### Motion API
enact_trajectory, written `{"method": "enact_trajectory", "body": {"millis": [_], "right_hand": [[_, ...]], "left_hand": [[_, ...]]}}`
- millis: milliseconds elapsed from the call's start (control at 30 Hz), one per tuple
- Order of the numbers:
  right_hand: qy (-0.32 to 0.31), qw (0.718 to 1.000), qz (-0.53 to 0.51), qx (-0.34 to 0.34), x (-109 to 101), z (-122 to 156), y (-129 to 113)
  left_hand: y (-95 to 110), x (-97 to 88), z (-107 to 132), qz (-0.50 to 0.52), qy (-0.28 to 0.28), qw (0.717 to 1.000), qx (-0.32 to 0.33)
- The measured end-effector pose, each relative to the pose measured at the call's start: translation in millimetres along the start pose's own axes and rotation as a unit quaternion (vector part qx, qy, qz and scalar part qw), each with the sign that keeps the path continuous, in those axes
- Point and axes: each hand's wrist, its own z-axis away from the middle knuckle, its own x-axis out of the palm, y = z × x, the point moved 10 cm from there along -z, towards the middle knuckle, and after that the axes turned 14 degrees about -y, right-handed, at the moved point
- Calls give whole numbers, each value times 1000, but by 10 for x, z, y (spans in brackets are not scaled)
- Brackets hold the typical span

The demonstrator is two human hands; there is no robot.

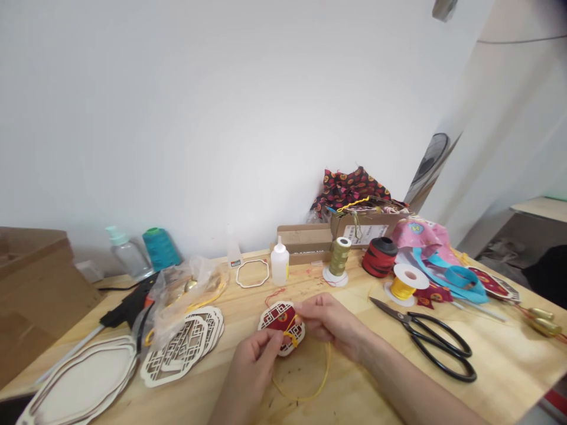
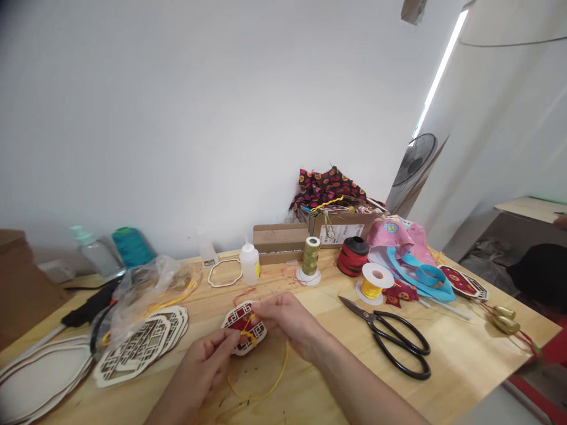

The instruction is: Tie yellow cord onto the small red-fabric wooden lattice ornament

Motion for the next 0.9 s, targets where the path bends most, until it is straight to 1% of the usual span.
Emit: {"method": "enact_trajectory", "body": {"millis": [67,133,233,333,433,533,600,767,833,900], "right_hand": [[-60,994,-68,54,116,13,106],[-92,992,-59,62,194,21,118],[-93,993,61,36,238,-6,106],[-71,974,211,25,255,-40,132],[-34,939,342,16,252,-41,82],[-1,891,454,-3,293,-9,-73],[17,862,507,-10,331,15,-171],[63,795,603,-16,360,58,-275],[72,773,630,-24,353,66,-275],[78,755,650,-27,330,66,-258]], "left_hand": [[-14,59,-11,17,-28,999,-2],[-48,94,-19,27,-44,999,-10],[-85,101,-29,33,-50,998,-14],[-117,84,-36,36,-51,998,-21],[-182,73,-25,56,-52,996,-55],[-179,64,-2,53,-47,995,-68],[-121,66,1,22,-49,997,-51],[91,54,-16,-96,-57,993,40],[113,32,-22,-131,-54,989,48],[95,-8,-23,-139,-42,989,35]]}}
